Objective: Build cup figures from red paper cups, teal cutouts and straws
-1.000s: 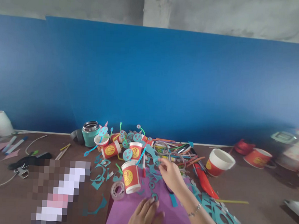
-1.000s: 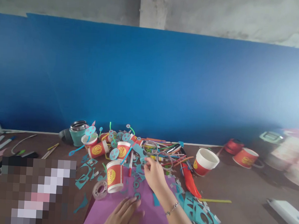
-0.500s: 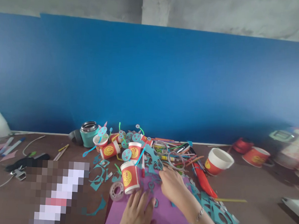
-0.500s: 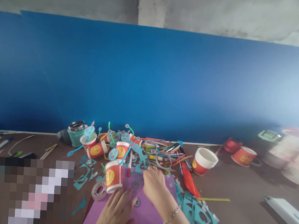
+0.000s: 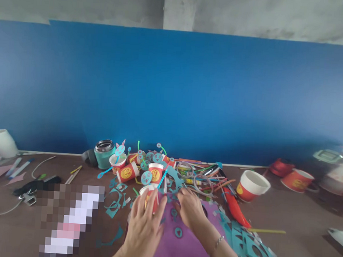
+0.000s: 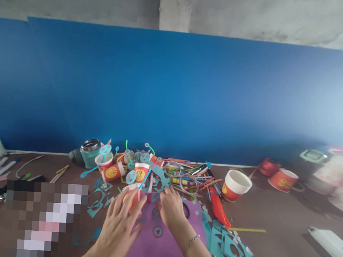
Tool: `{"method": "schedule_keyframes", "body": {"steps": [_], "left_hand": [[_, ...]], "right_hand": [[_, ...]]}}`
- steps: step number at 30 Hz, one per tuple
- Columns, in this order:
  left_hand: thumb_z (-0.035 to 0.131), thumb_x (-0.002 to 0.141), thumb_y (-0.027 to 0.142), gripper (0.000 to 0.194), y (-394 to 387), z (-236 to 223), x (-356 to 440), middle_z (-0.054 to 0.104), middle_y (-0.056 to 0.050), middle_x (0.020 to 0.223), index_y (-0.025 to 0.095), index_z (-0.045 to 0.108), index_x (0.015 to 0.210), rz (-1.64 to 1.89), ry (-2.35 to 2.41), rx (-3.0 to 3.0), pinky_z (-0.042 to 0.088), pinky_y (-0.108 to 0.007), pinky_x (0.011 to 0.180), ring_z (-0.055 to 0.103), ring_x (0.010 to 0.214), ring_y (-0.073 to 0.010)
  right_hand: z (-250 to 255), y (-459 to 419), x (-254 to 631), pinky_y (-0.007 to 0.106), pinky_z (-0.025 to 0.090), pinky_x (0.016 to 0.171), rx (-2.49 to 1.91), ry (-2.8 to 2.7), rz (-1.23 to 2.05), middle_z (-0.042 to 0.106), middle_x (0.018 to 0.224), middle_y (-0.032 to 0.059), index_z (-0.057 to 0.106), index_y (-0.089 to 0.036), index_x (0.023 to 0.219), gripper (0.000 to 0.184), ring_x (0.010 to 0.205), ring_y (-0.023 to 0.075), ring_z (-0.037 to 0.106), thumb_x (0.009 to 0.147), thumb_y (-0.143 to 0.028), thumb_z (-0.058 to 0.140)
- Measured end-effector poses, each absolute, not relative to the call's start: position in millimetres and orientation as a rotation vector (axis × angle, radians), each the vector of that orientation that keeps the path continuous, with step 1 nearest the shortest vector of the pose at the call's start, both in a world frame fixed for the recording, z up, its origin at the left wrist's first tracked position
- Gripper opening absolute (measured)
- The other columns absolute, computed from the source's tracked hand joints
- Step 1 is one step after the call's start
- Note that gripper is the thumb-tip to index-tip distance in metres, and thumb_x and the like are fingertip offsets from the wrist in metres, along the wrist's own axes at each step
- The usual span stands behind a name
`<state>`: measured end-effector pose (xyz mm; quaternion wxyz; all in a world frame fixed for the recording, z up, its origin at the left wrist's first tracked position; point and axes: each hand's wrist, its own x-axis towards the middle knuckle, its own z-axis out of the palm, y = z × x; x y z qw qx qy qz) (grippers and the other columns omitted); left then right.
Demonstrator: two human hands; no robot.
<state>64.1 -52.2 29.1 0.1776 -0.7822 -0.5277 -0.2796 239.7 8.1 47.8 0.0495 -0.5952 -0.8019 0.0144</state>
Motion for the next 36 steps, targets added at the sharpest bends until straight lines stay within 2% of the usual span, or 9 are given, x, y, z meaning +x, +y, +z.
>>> {"method": "schedule_keyframes", "body": {"steps": [2,5,10,13,16,21,27,32,36], "left_hand": [[0.066,0.075,0.037,0.059,-49,30,58,0.051,-0.009,0.133,0.031,0.048,0.131,-0.687,-1.571,-2.219,0.042,-0.052,0.094,0.044,0.122,-0.0362],[0.062,0.079,0.022,0.05,-45,27,52,0.051,-0.008,0.134,0.032,0.052,0.127,-0.585,-1.661,-2.264,0.05,-0.042,0.089,0.05,0.117,-0.0312],[0.06,0.081,0.022,0.047,-46,30,47,0.04,-0.01,0.142,0.029,0.05,0.126,-0.682,-1.774,-2.308,0.056,-0.034,0.078,0.054,0.115,-0.0277],[0.056,0.083,0.021,0.043,-48,32,45,0.038,-0.012,0.143,0.029,0.05,0.124,-0.741,-1.812,-2.323,0.058,-0.035,0.07,0.061,0.107,-0.0272],[0.054,0.083,0.019,0.041,-46,36,40,0.038,-0.01,0.143,0.029,0.049,0.123,-0.893,-1.826,-2.358,0.058,-0.034,0.071,0.063,0.103,-0.0246],[0.056,0.084,0.028,0.037,-38,54,21,0.038,-0.009,0.14,0.028,0.05,0.12,-1.321,-1.89,-2.245,0.058,-0.033,0.075,0.06,0.109,-0.025],[0.055,0.086,0.03,0.038,-31,62,-1,0.04,-0.011,0.136,0.026,0.048,0.122,-1.799,-1.802,-2.136,0.059,-0.032,0.076,0.046,0.125,-0.0276],[0.055,0.086,0.028,0.038,-27,49,-6,0.044,-0.012,0.134,0.025,0.048,0.123,-1.616,-1.713,-2.167,0.051,-0.043,0.092,0.045,0.126,-0.0286],[0.054,0.086,0.029,0.038,-28,44,-6,0.041,-0.012,0.136,0.025,0.046,0.123,-1.461,-1.715,-2.216,0.05,-0.041,0.092,0.047,0.125,-0.0282]], "right_hand": [[46,12,239,0.03,0.04,0.081,-1.801,-2.46,0.012,0.066,0.096,0.0116,0.068,-0.015,0.088,0.02,0.095,0.024,0.059,0.082,-0.014,0.049],[44,15,240,0.031,0.039,0.082,-1.791,-2.466,-0.009,0.067,0.091,0.0114,0.069,-0.015,0.084,0.025,0.093,0.0233,0.059,0.084,-0.011,0.044],[43,13,244,0.03,0.039,0.082,-1.723,-2.446,-0.019,0.066,0.097,0.0094,0.068,-0.018,0.096,0.024,0.095,0.0232,0.059,0.087,-0.028,0.048],[42,13,244,0.03,0.039,0.08,-1.689,-2.445,-0.033,0.066,0.094,0.0092,0.07,-0.018,0.088,0.024,0.091,0.023,0.06,0.087,-0.028,0.048],[40,15,243,0.03,0.038,0.079,-1.695,-2.423,-0.052,0.067,0.085,0.0092,0.069,-0.016,0.077,0.025,0.087,0.022,0.061,0.086,-0.018,0.046],[40,16,245,0.029,0.037,0.078,-1.719,-2.277,-0.077,0.066,0.085,0.0085,0.067,-0.016,0.079,0.027,0.085,0.0204,0.06,0.086,-0.016,0.042],[37,24,251,0.026,0.038,0.069,-1.469,-1.799,0.395,0.061,0.074,0.0049,0.062,-0.017,0.071,0.022,0.072,0.0184,0.055,0.081,-0.024,0.044],[37,36,259,0.024,0.037,0.054,-1.454,-1.581,0.59,0.054,0.058,0.0003,0.06,-0.017,0.071,0.031,0.057,0.0156,0.049,0.081,-0.039,0.041],[40,38,265,0.024,0.037,0.051,-1.426,-1.451,0.674,0.052,0.057,-0.0005,0.059,-0.016,0.072,0.034,0.055,0.0146,0.048,0.079,-0.046,0.044]]}}
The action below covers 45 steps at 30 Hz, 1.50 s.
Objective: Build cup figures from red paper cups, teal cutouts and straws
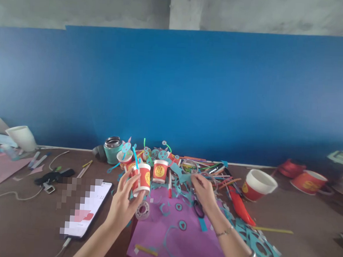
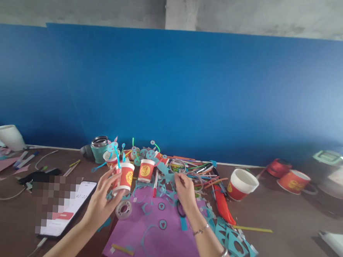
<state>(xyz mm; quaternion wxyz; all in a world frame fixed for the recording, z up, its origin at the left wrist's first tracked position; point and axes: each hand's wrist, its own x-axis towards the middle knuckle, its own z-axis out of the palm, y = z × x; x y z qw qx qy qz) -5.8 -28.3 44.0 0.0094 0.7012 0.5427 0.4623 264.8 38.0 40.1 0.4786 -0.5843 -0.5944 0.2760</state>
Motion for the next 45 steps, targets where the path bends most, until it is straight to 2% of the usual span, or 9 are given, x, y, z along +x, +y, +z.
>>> {"method": "schedule_keyframes", "body": {"steps": [7,10,14,19,24,28,36,40,45], "left_hand": [[0.053,0.086,0.027,0.038,-33,39,-1,0.036,-0.01,0.142,0.028,0.047,0.124,1.255,1.714,2.295,0.056,-0.033,0.081,0.055,0.116,-0.0256],[0.053,0.085,0.024,0.039,-34,34,2,0.035,-0.008,0.144,0.03,0.05,0.124,1.173,1.699,2.395,0.054,-0.035,0.086,0.057,0.114,-0.0242],[0.054,0.085,0.022,0.041,-33,28,7,0.036,-0.009,0.144,0.029,0.052,0.125,1.064,1.697,2.503,0.054,-0.036,0.087,0.057,0.114,-0.0252],[0.054,0.085,0.023,0.042,-30,26,16,0.036,-0.01,0.144,0.029,0.052,0.127,1.052,1.722,2.602,0.049,-0.042,0.095,0.045,0.126,-0.03],[0.052,0.088,0.029,0.048,-31,22,21,0.032,-0.01,0.147,0.029,0.044,0.134,1.072,1.679,2.579,0.044,-0.043,0.1,0.039,0.13,-0.0287],[0.05,0.089,0.033,0.05,-33,18,19,0.031,-0.013,0.148,0.025,0.037,0.137,1.082,1.659,2.516,0.042,-0.045,0.101,0.035,0.133,-0.0287],[0.047,0.089,0.02,0.043,-34,23,21,0.047,-0.005,0.14,0.028,0.048,0.131,0.918,1.535,2.766,0.033,-0.053,0.106,0.03,0.135,-0.0297],[0.045,0.087,0.011,0.048,-38,24,24,0.052,-0.004,0.135,0.029,0.045,0.132,0.968,1.392,2.849,0.033,-0.05,0.107,0.037,0.131,-0.0253],[0.055,0.086,0.029,0.052,-34,19,30,0.038,-0.014,0.143,0.023,0.038,0.135,1.251,1.606,2.485,0.037,-0.049,0.103,0.036,0.131,-0.0292]], "right_hand": [[35,39,267,0.027,0.047,0.055,-1.435,-1.327,0.799,0.063,0.066,0.0048,0.063,-0.015,0.082,0.04,0.059,0.0183,0.06,0.079,-0.049,0.043],[35,42,271,0.032,0.05,0.067,-1.492,-1.373,0.757,0.068,0.078,0.0082,0.065,-0.014,0.089,0.031,0.073,0.0229,0.065,0.074,-0.036,0.049],[47,37,275,0.036,0.042,0.087,-1.592,-1.585,0.583,0.068,0.1,0.0116,0.064,-0.015,0.098,0.031,0.099,0.0257,0.059,0.072,-0.019,0.048],[65,14,265,0.024,0.042,0.064,-1.581,-2.134,0.757,0.07,0.068,0.0024,0.069,-0.02,0.066,0.015,0.067,0.0177,0.064,0.068,-0.014,0.055],[63,0,252,0.024,0.038,0.064,-1.661,-2.355,0.63,0.071,0.084,0.0074,0.069,-0.019,0.089,0.018,0.077,0.0195,0.064,0.074,-0.019,0.059],[50,3,250,0.024,0.037,0.067,-1.664,-2.334,0.625,0.069,0.085,0.0079,0.067,-0.017,0.081,0.011,0.081,0.02,0.062,0.073,-0.018,0.059],[55,9,253,0.02,0.035,0.057,-1.621,-2.271,0.825,0.068,0.072,0.0033,0.066,-0.016,0.076,0.012,0.068,0.0155,0.06,0.068,-0.012,0.058],[60,12,259,0.02,0.036,0.054,-1.611,-2.227,0.905,0.069,0.074,0.0024,0.068,-0.016,0.092,0.026,0.065,0.0146,0.059,0.068,-0.012,0.06],[64,15,266,0.021,0.039,0.057,-1.586,-2.218,1.0,0.07,0.073,0.0022,0.071,-0.016,0.084,0.022,0.068,0.0158,0.061,0.067,-0.012,0.057]]}}
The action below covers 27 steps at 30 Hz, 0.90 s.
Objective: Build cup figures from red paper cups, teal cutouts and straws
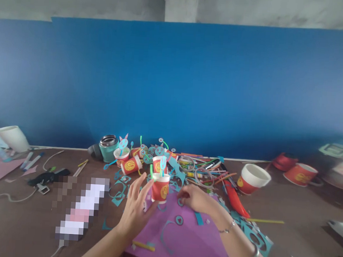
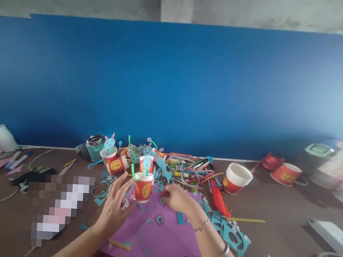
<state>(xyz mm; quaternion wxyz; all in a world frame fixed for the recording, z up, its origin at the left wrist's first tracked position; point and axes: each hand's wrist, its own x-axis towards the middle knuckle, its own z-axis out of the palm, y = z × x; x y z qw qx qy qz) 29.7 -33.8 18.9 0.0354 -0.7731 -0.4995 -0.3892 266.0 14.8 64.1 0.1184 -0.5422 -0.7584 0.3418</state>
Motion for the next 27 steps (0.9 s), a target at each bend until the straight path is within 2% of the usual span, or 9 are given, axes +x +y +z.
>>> {"method": "schedule_keyframes", "body": {"steps": [3,6,8,10,13,16,19,22,27], "left_hand": [[0.062,0.077,0.045,0.082,-27,15,37,0.027,-0.02,0.148,0.018,0.021,0.143,-1.267,-1.862,-2.382,0.037,-0.053,0.102,0.03,0.134,-0.0348],[0.067,0.071,0.047,0.098,-19,18,48,0.038,-0.022,0.142,0.014,0.012,0.145,-1.301,-2.091,-2.468,0.036,-0.053,0.1,0.038,0.13,-0.0365],[0.067,0.07,0.043,0.089,-14,25,57,0.048,-0.018,0.135,0.018,0.022,0.142,-1.356,-2.123,-2.5,0.035,-0.052,0.101,0.044,0.126,-0.0354],[0.069,0.068,0.035,0.081,-11,33,66,0.052,-0.014,0.131,0.02,0.031,0.137,-1.535,-2.125,-2.501,0.039,-0.044,0.098,0.048,0.122,-0.0315],[0.066,0.07,0.032,0.069,-11,36,76,0.059,-0.014,0.12,0.016,0.035,0.13,-1.805,-2.336,-2.358,0.045,-0.037,0.089,0.057,0.111,-0.0273],[0.066,0.07,0.038,0.059,-14,32,81,0.065,-0.013,0.107,0.014,0.041,0.118,-1.928,-2.434,-2.363,0.048,-0.033,0.08,0.064,0.096,-0.025],[0.06,0.074,0.048,0.047,-16,29,81,0.069,-0.013,0.096,0.014,0.048,0.105,-1.615,-2.512,-2.405,0.047,-0.034,0.074,0.066,0.088,-0.0265],[0.05,0.081,0.051,0.04,-16,32,78,0.069,-0.015,0.093,0.014,0.055,0.096,-1.098,-2.452,-2.316,0.043,-0.04,0.08,0.064,0.093,-0.0305],[0.035,0.092,0.042,0.04,-16,38,65,0.07,-0.011,0.09,0.016,0.064,0.082,-0.769,-2.093,-2.259,0.034,-0.048,0.092,0.058,0.103,-0.0286]], "right_hand": [[65,15,263,0.023,0.041,0.061,-1.569,-2.188,0.988,0.071,0.078,0.0035,0.071,-0.017,0.081,0.023,0.073,0.0175,0.063,0.066,-0.011,0.054],[59,13,255,0.023,0.042,0.064,-1.431,-2.123,0.971,0.071,0.082,0.0037,0.069,-0.018,0.094,0.034,0.077,0.018,0.063,0.066,-0.009,0.052],[54,12,250,0.023,0.042,0.061,-1.352,-2.093,0.968,0.07,0.078,0.0026,0.066,-0.018,0.103,0.041,0.071,0.0167,0.061,0.066,-0.009,0.05],[52,10,247,0.022,0.04,0.056,-1.312,-2.101,0.977,0.067,0.071,0.0008,0.066,-0.017,0.104,0.042,0.063,0.0147,0.058,0.066,-0.008,0.049],[58,8,248,0.021,0.039,0.054,-1.28,-2.124,1.03,0.067,0.067,-0.0003,0.07,-0.017,0.094,0.037,0.06,0.0131,0.057,0.065,-0.008,0.048],[70,8,256,0.02,0.041,0.056,-1.292,-2.125,1.092,0.07,0.071,0.0016,0.072,-0.015,0.081,0.031,0.064,0.0139,0.06,0.065,-0.008,0.047],[73,11,261,0.02,0.041,0.054,-1.347,-2.13,1.105,0.071,0.073,0.0022,0.072,-0.015,0.088,0.033,0.063,0.0141,0.06,0.066,-0.009,0.048],[67,12,260,0.022,0.04,0.053,-1.375,-2.138,1.042,0.069,0.07,0.0017,0.07,-0.015,0.103,0.041,0.062,0.0151,0.058,0.068,-0.011,0.048],[59,14,254,0.027,0.047,0.073,-1.239,-2.125,0.945,0.071,0.091,0.0043,0.063,-0.019,0.117,0.053,0.08,0.0188,0.063,0.068,-0.008,0.046]]}}
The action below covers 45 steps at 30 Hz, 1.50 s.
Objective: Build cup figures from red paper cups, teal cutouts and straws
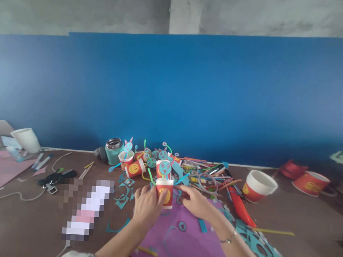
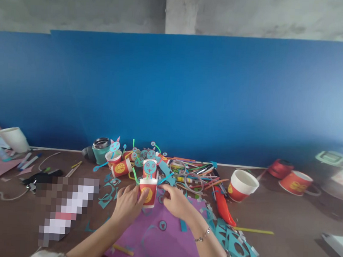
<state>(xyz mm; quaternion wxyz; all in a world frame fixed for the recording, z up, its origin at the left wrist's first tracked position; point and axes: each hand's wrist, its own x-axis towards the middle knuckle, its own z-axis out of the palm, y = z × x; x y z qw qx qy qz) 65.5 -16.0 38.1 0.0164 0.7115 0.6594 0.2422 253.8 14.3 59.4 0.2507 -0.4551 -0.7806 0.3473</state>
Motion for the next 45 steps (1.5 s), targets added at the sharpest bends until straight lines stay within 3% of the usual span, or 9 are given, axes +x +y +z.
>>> {"method": "schedule_keyframes", "body": {"steps": [7,11,16,22,27,31,35,40,45], "left_hand": [[0.04,0.091,0.044,0.04,-18,55,51,0.064,-0.009,0.073,0.017,0.061,0.07,0.856,2.128,2.438,0.039,-0.049,0.082,0.057,0.082,-0.027],[0.046,0.089,0.039,0.027,-22,58,64,0.064,-0.01,0.095,0.017,0.058,0.098,1.082,1.689,2.504,0.046,-0.043,0.082,0.058,0.092,-0.0261],[0.052,0.087,0.03,0.046,-22,49,94,0.061,-0.014,0.116,0.018,0.041,0.13,1.052,1.338,2.573,0.052,-0.04,0.084,0.06,0.105,-0.0266],[0.043,0.084,0.013,0.036,-7,39,123,0.07,-0.012,0.103,0.017,0.055,0.118,1.067,1.343,2.278,0.053,-0.039,0.076,0.067,0.089,-0.0255],[0.044,0.081,0.017,0.017,-5,30,143,0.064,-0.001,0.058,0.015,0.059,0.088,1.076,1.202,1.535,0.05,-0.027,0.052,0.064,0.053,-0.018],[0.046,0.084,0.022,0.012,-20,33,145,0.065,-0.003,0.072,0.019,0.056,0.079,1.124,1.135,1.724,0.049,-0.028,0.063,0.064,0.068,-0.0184],[0.042,0.088,0.022,0.017,-29,34,137,0.065,-0.004,0.078,0.021,0.055,0.079,1.098,1.177,2.07,0.046,-0.03,0.072,0.062,0.077,-0.0199],[0.035,0.092,0.028,0.018,-18,36,133,0.063,-0.003,0.075,0.02,0.05,0.085,1.224,1.188,1.818,0.046,-0.027,0.065,0.062,0.07,-0.0174],[0.037,0.091,0.031,0.027,-8,44,129,0.066,-0.004,0.072,0.017,0.052,0.109,1.346,1.164,1.628,0.046,-0.027,0.06,0.061,0.062,-0.0166]], "right_hand": [[52,20,257,0.029,0.047,0.071,-1.407,-2.033,0.847,0.073,0.082,0.0059,0.071,-0.017,0.085,0.025,0.079,0.0213,0.065,0.069,-0.012,0.051],[56,19,254,0.022,0.041,0.054,-1.341,-1.894,0.943,0.067,0.063,0.0006,0.068,-0.016,0.072,0.01,0.06,0.0147,0.059,0.069,-0.018,0.058],[70,10,250,0.022,0.042,0.057,-1.225,-1.718,1.151,0.063,0.063,-0.001,0.063,-0.015,0.068,0.009,0.059,0.0121,0.055,0.067,-0.024,0.063],[76,17,272,0.02,0.036,0.048,-1.436,-1.918,0.916,0.056,0.053,-0.0033,0.06,-0.016,0.061,0.015,0.051,0.0106,0.051,0.072,-0.024,0.054],[76,33,311,0.023,0.038,0.055,-1.672,-1.95,0.545,0.061,0.057,0.0018,0.061,-0.017,0.057,0.023,0.061,0.0156,0.057,0.076,-0.02,0.048],[61,41,327,0.026,0.038,0.059,-1.869,-1.887,0.339,0.066,0.066,0.0054,0.063,-0.019,0.061,0.013,0.07,0.021,0.061,0.066,-0.011,0.055],[48,44,322,0.026,0.038,0.061,-1.889,-1.926,0.244,0.067,0.07,0.0049,0.061,-0.021,0.057,0.016,0.073,0.0208,0.061,0.061,-0.006,0.058],[60,39,307,0.027,0.039,0.067,-1.733,-2.002,0.231,0.064,0.07,0.0034,0.056,-0.019,0.067,0.011,0.072,0.0184,0.06,0.075,-0.015,0.051],[83,21,286,0.022,0.038,0.057,-1.303,-1.96,0.634,0.058,0.067,-0.0019,0.044,-0.021,0.079,0.011,0.061,0.0131,0.054,0.088,-0.025,0.04]]}}
